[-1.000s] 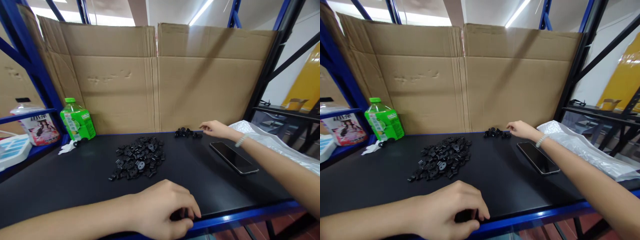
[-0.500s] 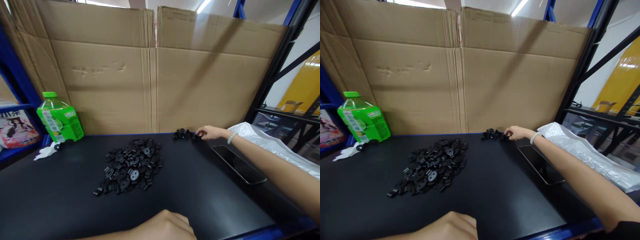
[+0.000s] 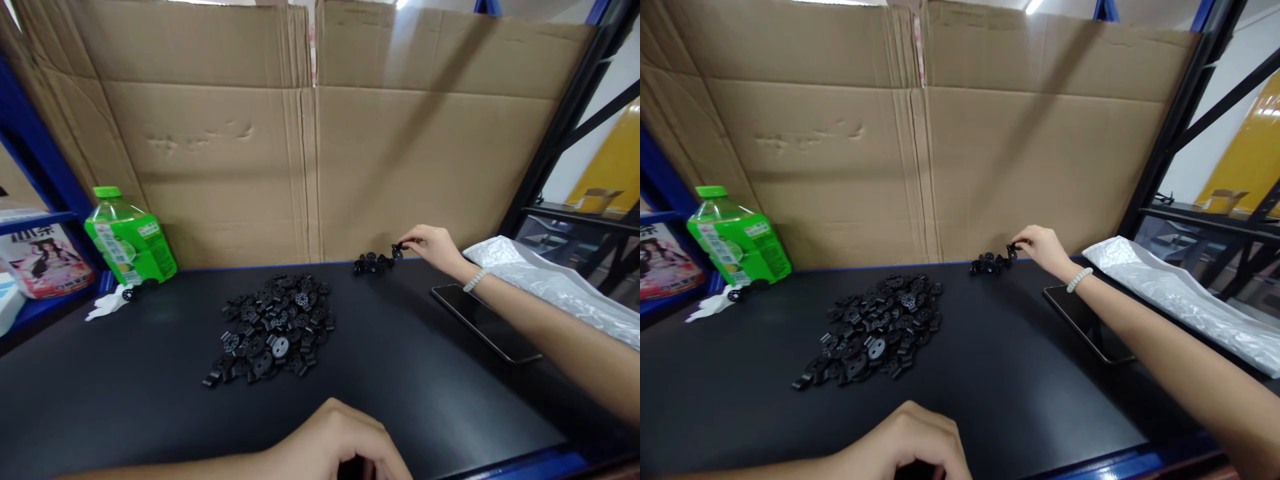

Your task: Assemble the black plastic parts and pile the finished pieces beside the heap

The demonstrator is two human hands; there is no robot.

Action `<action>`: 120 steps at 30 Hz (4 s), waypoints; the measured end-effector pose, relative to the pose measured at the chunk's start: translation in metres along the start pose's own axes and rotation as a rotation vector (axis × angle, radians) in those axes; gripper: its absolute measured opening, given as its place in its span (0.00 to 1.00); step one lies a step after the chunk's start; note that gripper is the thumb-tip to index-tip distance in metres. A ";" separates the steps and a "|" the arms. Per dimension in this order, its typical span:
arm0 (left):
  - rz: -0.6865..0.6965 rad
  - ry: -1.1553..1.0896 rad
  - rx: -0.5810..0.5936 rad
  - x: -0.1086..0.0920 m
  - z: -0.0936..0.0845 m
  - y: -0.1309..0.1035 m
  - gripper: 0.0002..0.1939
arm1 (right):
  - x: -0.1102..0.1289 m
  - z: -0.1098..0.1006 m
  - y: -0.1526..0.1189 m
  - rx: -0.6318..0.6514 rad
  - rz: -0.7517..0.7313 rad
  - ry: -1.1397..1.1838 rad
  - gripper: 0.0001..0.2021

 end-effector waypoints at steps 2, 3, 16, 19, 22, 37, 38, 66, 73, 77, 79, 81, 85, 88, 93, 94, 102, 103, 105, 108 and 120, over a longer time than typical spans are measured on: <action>-0.053 -0.024 -0.022 -0.010 -0.001 -0.003 0.22 | 0.009 0.004 -0.001 0.001 -0.031 0.048 0.11; -0.062 -0.028 -0.030 -0.013 -0.001 -0.004 0.21 | 0.012 0.008 -0.002 0.022 -0.040 0.076 0.09; -0.086 -0.031 -0.034 -0.012 -0.002 -0.007 0.12 | 0.038 0.011 -0.012 -0.135 0.178 0.505 0.14; -0.141 -0.038 -0.225 -0.012 -0.010 -0.009 0.07 | 0.078 0.006 -0.023 -0.061 0.109 0.651 0.15; -0.225 -0.072 -0.520 -0.010 -0.024 -0.013 0.11 | 0.125 0.010 -0.049 0.138 0.045 0.788 0.13; -0.303 -0.217 -0.596 -0.003 -0.038 -0.015 0.16 | 0.174 0.065 -0.121 0.555 0.325 1.488 0.15; -0.309 -0.226 -0.623 -0.003 -0.038 -0.016 0.14 | 0.175 0.064 -0.122 0.572 0.337 1.496 0.17; -0.264 -0.127 -0.747 -0.008 -0.039 -0.023 0.04 | 0.185 0.052 -0.132 0.418 -0.038 0.925 0.13; -0.366 -0.060 -0.649 -0.007 -0.049 -0.018 0.06 | 0.182 0.053 -0.125 0.491 -0.071 0.860 0.13; -0.325 0.166 -0.655 -0.014 -0.081 -0.016 0.08 | 0.175 0.046 -0.116 0.465 -0.094 0.713 0.14; -0.266 0.458 -0.691 -0.020 -0.106 -0.017 0.09 | 0.169 0.040 -0.113 0.419 -0.089 0.654 0.15; -0.272 0.674 -0.691 -0.021 -0.132 -0.020 0.08 | 0.161 0.033 -0.110 0.344 -0.069 0.584 0.15; -0.298 0.759 -0.760 -0.014 -0.167 -0.027 0.09 | 0.135 0.019 -0.097 0.130 -0.017 0.448 0.12; -0.269 0.789 -0.811 -0.016 -0.161 -0.027 0.11 | 0.110 0.011 -0.083 -0.028 0.013 0.305 0.14; -0.220 0.593 -0.574 -0.025 -0.092 -0.017 0.12 | 0.069 0.013 -0.071 0.087 0.051 -0.179 0.24; -0.229 0.508 -0.519 -0.025 -0.077 -0.016 0.12 | 0.063 0.017 -0.071 0.143 0.068 -0.215 0.24; -0.308 0.177 -0.353 -0.011 -0.025 -0.017 0.13 | 0.066 0.039 -0.070 0.245 0.077 -0.060 0.14; -0.306 0.165 -0.362 -0.010 -0.026 -0.017 0.13 | 0.071 0.040 -0.070 0.235 0.074 -0.049 0.14; -0.318 0.125 -0.402 -0.010 -0.029 -0.017 0.12 | 0.084 0.042 -0.072 0.217 0.072 0.075 0.13; -0.363 0.003 -0.496 -0.005 -0.033 -0.019 0.12 | 0.114 0.049 -0.083 0.239 0.094 0.656 0.15; -0.355 -0.117 -0.612 0.000 -0.036 -0.023 0.08 | 0.179 0.058 -0.127 0.525 0.184 1.241 0.15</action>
Point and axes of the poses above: each hand's wrist, its own y-axis towards the middle knuckle, its own z-axis out of the palm, x = y × z, the point moved 3 cm from there along y, towards the middle knuckle, and after that the axes turned 4 degrees about x, right-handed, at the moved point
